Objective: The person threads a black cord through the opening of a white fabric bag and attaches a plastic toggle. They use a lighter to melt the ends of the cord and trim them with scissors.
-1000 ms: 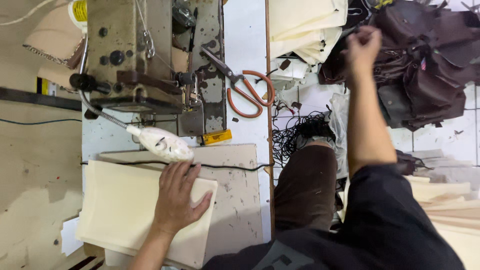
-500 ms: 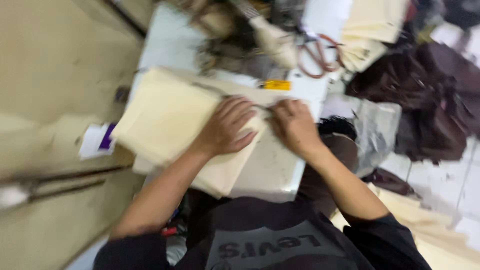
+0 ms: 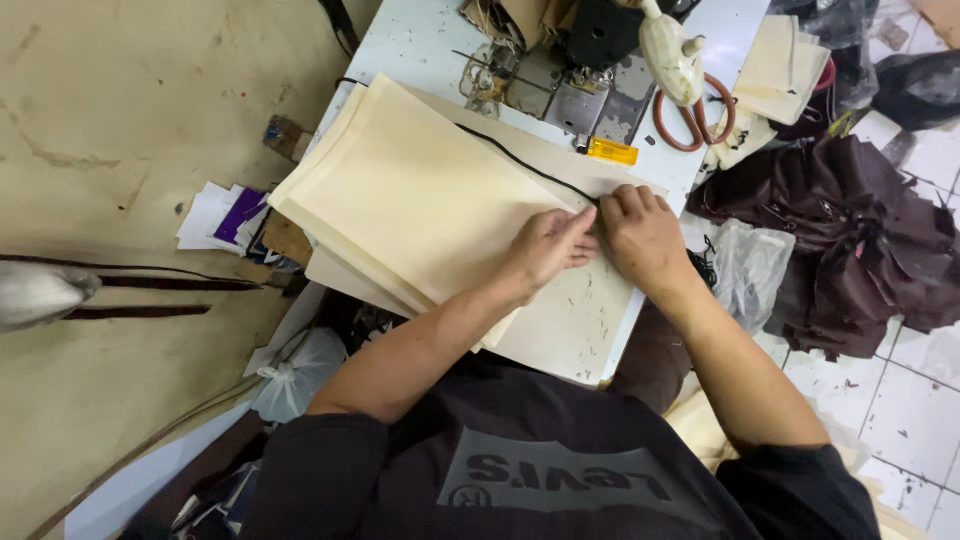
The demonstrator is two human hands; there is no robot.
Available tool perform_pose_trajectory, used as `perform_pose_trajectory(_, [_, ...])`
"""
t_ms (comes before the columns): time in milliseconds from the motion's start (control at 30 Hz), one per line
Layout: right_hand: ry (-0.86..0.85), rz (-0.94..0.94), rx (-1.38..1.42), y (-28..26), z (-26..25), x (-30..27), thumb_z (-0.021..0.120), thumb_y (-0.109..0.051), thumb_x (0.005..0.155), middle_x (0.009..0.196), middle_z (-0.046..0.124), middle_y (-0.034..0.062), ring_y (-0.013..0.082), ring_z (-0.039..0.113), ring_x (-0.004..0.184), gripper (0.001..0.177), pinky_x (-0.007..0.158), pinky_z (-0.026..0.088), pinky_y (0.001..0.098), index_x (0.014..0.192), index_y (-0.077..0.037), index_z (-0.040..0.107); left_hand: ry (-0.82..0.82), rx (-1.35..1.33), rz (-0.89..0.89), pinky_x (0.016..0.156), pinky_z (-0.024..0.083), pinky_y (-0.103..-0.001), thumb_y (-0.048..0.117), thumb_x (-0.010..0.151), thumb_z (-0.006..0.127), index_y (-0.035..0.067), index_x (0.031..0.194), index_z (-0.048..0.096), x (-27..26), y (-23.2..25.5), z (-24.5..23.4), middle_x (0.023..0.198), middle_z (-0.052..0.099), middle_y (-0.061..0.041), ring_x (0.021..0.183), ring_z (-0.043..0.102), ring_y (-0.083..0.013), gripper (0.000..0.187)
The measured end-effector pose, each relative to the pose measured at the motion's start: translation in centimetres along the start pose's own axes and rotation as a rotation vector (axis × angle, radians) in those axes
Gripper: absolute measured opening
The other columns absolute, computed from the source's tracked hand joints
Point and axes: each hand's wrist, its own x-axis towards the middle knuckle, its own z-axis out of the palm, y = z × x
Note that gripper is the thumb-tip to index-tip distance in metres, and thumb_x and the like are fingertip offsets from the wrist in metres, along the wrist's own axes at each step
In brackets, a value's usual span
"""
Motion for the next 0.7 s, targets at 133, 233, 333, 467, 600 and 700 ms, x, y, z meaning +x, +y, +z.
perform_pose_trajectory(133, [0.016, -0.086, -0.124, 1.0, 2.9, -0.6, 0.066, -0.02, 0.087, 0.087, 0.057, 0.0092, 0.029, 0.063, 0.081, 0.014, 0.068, 0.052, 0.0351, 0.092, -0.007, 0.064, 0.052, -0.115, -0.064, 0.098, 0.051, -0.057, 0.046, 0.101, 0.058, -0.018, 0.131, 0.046, 0.5, 0.5, -0.6, 0.12, 0.055, -0.052, 0.118, 0.056, -0.0555, 0.072])
perform_pose_trajectory(233, [-0.026, -0.057, -0.096, 1.5, 1.3, -0.2, 0.061, -0.013, 0.093, 0.086, 0.059, 0.0067, 0.0285, 0.067, 0.079, 0.01, 0.065, 0.053, 0.0348, 0.097, -0.004, 0.065, 0.03, -0.166, -0.148, 0.101, 0.05, -0.054, 0.05, 0.098, 0.06, -0.023, 0.136, 0.04, 1.6, -0.1, -1.0, 0.126, 0.052, -0.052, 0.122, 0.056, -0.0532, 0.085])
perform_pose_trajectory(333, [-0.029, 0.028, 0.187, 0.7, -3.8, -0.2, 0.061, -0.016, 0.101, 0.081, 0.061, 0.0096, 0.0328, 0.07, 0.077, 0.013, 0.063, 0.056, 0.0387, 0.107, -0.005, 0.065, 0.022, -0.223, -0.146, 0.103, 0.05, -0.054, 0.048, 0.1, 0.062, -0.014, 0.137, 0.045, 3.4, -0.9, -1.2, 0.122, 0.063, -0.039, 0.117, 0.065, -0.0415, 0.075])
perform_pose_trajectory(467, [-0.013, 0.184, 0.422, 0.3, -7.7, -3.9, 0.065, -0.009, 0.1, 0.09, 0.065, 0.0099, 0.0369, 0.071, 0.08, 0.006, 0.065, 0.056, 0.0433, 0.106, -0.008, 0.066, 0.242, -0.497, 0.224, 0.073, 0.065, -0.045, 0.025, 0.098, 0.066, 0.009, 0.093, 0.063, 6.1, 2.4, -3.4, 0.074, 0.072, -0.017, 0.072, 0.077, -0.0288, 0.017])
perform_pose_trajectory(600, [-0.139, 0.346, 0.6, 1.4, -10.1, -9.3, 0.056, -0.006, 0.108, 0.112, 0.067, 0.015, 0.0328, 0.066, 0.101, 0.013, 0.087, 0.051, 0.0406, 0.119, 0.0, 0.06, 0.395, -0.521, 0.43, 0.05, 0.045, -0.038, 0.034, 0.102, 0.056, 0.007, 0.096, 0.069, 5.8, 6.5, -9.9, 0.06, 0.037, 0.002, 0.051, 0.042, -0.0174, 0.03])
perform_pose_trajectory(700, [-0.18, 0.367, 0.655, 1.8, -8.8, -13.0, 0.052, -0.001, 0.105, 0.118, 0.068, 0.0191, 0.0356, 0.066, 0.108, 0.014, 0.092, 0.052, 0.0425, 0.117, 0.003, 0.058, 0.501, -0.393, 0.327, 0.054, 0.045, -0.035, 0.03, 0.104, 0.052, 0.004, 0.101, 0.063, -0.3, 11.5, -8.3, 0.059, 0.041, 0.003, 0.052, 0.043, -0.0152, 0.028])
